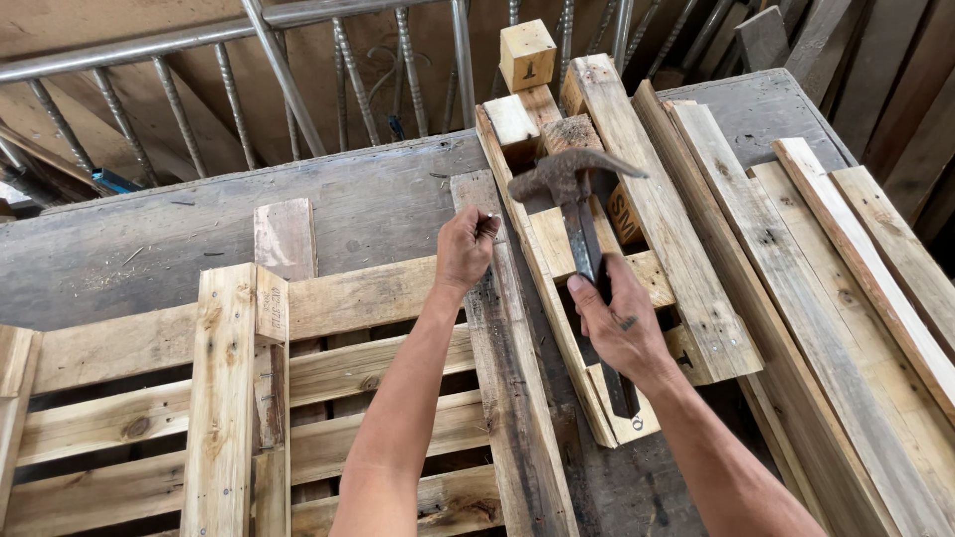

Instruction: The person assembles a wooden pallet by nailing wooden planks together using a hammer. They repeatedly pick nails from a container, position planks on the pallet frame, and hammer the nails to secure the structure.

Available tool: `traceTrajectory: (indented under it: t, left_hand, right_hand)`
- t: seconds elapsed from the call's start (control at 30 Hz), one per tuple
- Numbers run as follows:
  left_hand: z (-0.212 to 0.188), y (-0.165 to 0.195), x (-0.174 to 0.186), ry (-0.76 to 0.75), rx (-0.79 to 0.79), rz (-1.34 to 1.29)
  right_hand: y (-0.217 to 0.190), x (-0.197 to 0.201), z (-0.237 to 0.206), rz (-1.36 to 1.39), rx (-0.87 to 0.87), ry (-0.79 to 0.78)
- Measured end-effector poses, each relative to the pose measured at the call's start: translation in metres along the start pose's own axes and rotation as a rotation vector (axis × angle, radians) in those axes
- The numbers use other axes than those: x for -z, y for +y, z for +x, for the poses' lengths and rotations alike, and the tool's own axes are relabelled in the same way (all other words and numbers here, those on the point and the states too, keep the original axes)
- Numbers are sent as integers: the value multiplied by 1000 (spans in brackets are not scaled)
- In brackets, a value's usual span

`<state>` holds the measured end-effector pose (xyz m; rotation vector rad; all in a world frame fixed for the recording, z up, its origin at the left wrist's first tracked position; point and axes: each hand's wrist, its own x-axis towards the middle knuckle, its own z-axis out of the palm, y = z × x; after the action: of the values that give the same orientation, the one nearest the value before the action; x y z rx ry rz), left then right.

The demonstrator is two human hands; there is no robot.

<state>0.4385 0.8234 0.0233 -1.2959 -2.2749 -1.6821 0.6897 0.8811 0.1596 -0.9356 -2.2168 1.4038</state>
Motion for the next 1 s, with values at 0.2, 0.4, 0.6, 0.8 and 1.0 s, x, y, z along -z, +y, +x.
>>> traceTrajectory:
  t: [0.2, 0.4, 0.6, 0.8, 1.0]
  left_hand:
    - [1, 5, 2, -15, 22, -46]
    - [2, 10, 5, 10, -52, -47]
    - [3, 12, 8, -28, -199, 215]
    - [2, 8, 9, 8, -168, -47]
    - [1, -7, 1, 46, 502, -131]
  right_hand:
    - [-17, 0, 17, -156, 151, 46]
    - [-20, -7, 34, -551, -16, -220]
    - [-7, 12, 14, -267, -49, -87]
    - [1, 19, -10, 79, -32, 17]
    - [14, 18, -23, 40, 35, 48]
